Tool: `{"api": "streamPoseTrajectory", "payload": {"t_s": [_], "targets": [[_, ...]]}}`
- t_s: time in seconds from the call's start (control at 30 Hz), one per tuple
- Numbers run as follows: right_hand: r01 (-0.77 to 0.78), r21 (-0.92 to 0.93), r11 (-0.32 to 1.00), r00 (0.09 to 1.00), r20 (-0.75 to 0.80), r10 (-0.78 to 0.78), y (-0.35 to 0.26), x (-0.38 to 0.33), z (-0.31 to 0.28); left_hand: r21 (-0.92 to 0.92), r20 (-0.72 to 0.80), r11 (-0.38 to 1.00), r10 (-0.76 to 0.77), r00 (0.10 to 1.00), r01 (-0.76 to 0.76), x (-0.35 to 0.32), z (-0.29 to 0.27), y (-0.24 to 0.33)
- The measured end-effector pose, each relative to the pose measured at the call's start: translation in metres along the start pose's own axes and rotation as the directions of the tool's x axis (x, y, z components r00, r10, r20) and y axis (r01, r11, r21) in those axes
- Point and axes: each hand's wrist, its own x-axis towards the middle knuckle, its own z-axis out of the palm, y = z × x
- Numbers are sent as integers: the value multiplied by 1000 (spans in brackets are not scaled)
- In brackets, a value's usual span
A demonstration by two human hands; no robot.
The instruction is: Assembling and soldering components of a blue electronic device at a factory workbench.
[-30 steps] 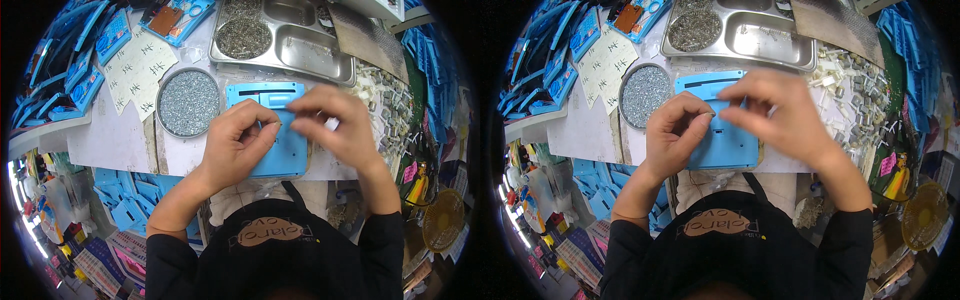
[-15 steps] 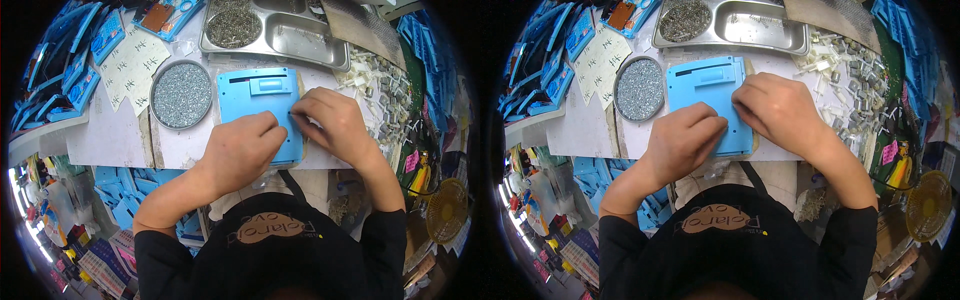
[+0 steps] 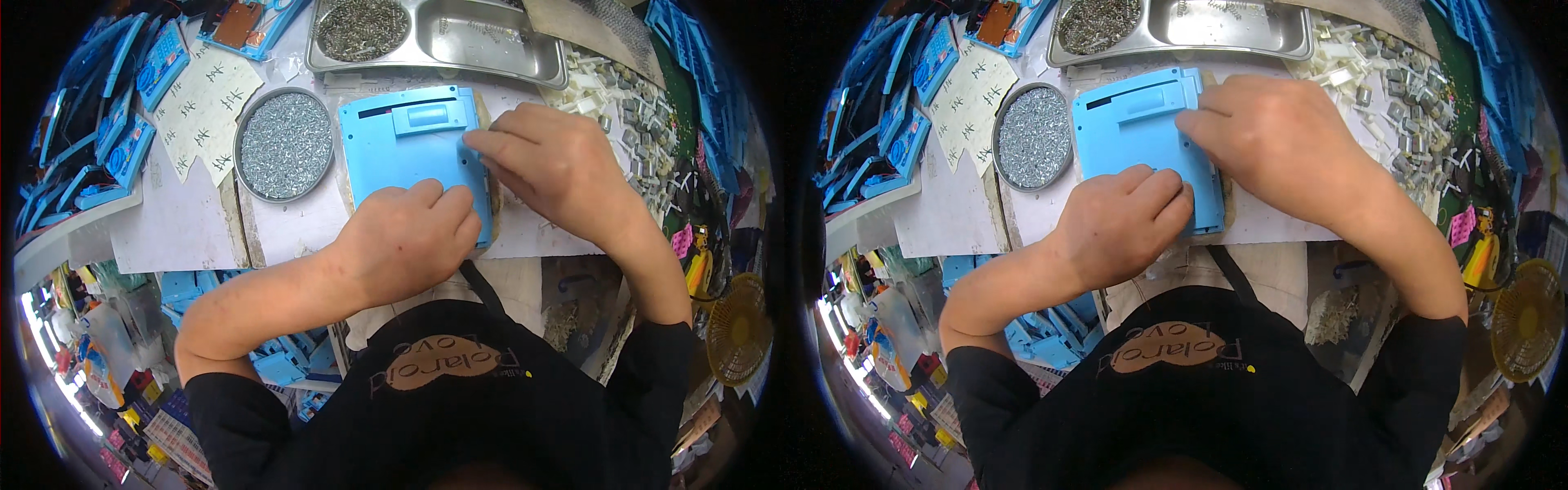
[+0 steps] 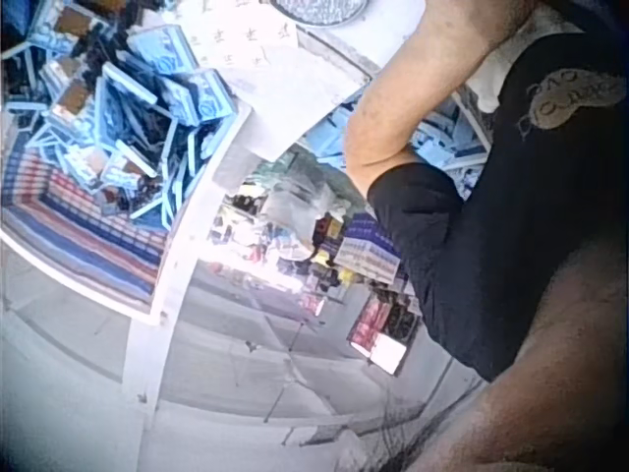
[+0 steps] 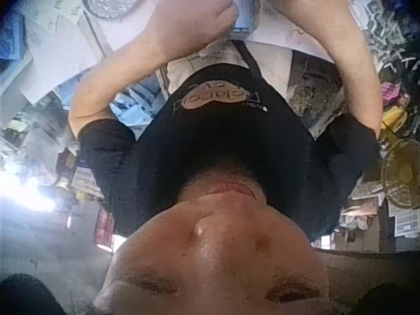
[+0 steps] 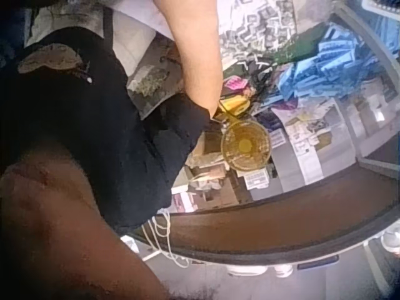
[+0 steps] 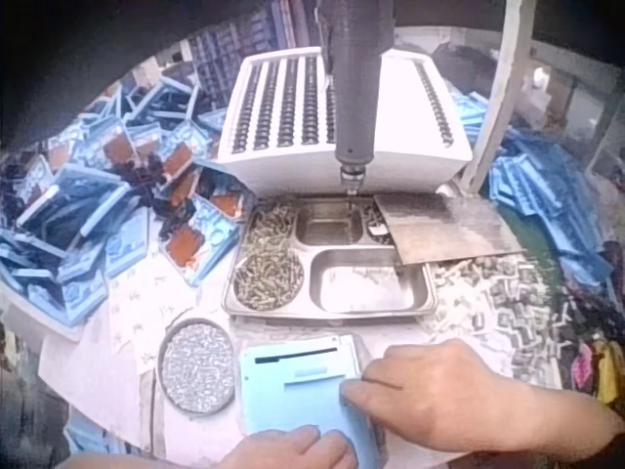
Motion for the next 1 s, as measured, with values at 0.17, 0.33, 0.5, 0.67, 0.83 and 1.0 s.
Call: {"api": "streamPoseTrajectory", "payload": {"t_s": [0.17, 0.33, 0.5, 0.67, 0.83, 1.0], "targets": [[-49, 5, 999, 999, -22, 49, -1, -3, -7, 174, 2, 980, 95, 995, -94, 5, 4, 10], [-41, -7, 999, 999, -5, 41, -3, 4, -19, 357, 11, 931, 73, 997, -73, 11, 3, 23], [-23, 12, 1000, 1000, -6, 24, -1, 16, -22, 458, 34, 886, 64, 997, -72, 15, 9, 29], [19, 25, 1000, 999, -42, -18, 4, 27, -23, 527, 96, 846, 39, 995, -84, 22, 1, 37], [-42, 84, 996, 995, -89, 49, 12, 32, -36, 349, 116, 933, -134, 984, 86, 0, -19, 33], [-183, 69, 981, 819, -541, 191, 81, 10, -46, 78, -229, 826, -530, 817, 558, -48, -45, -71]]}}
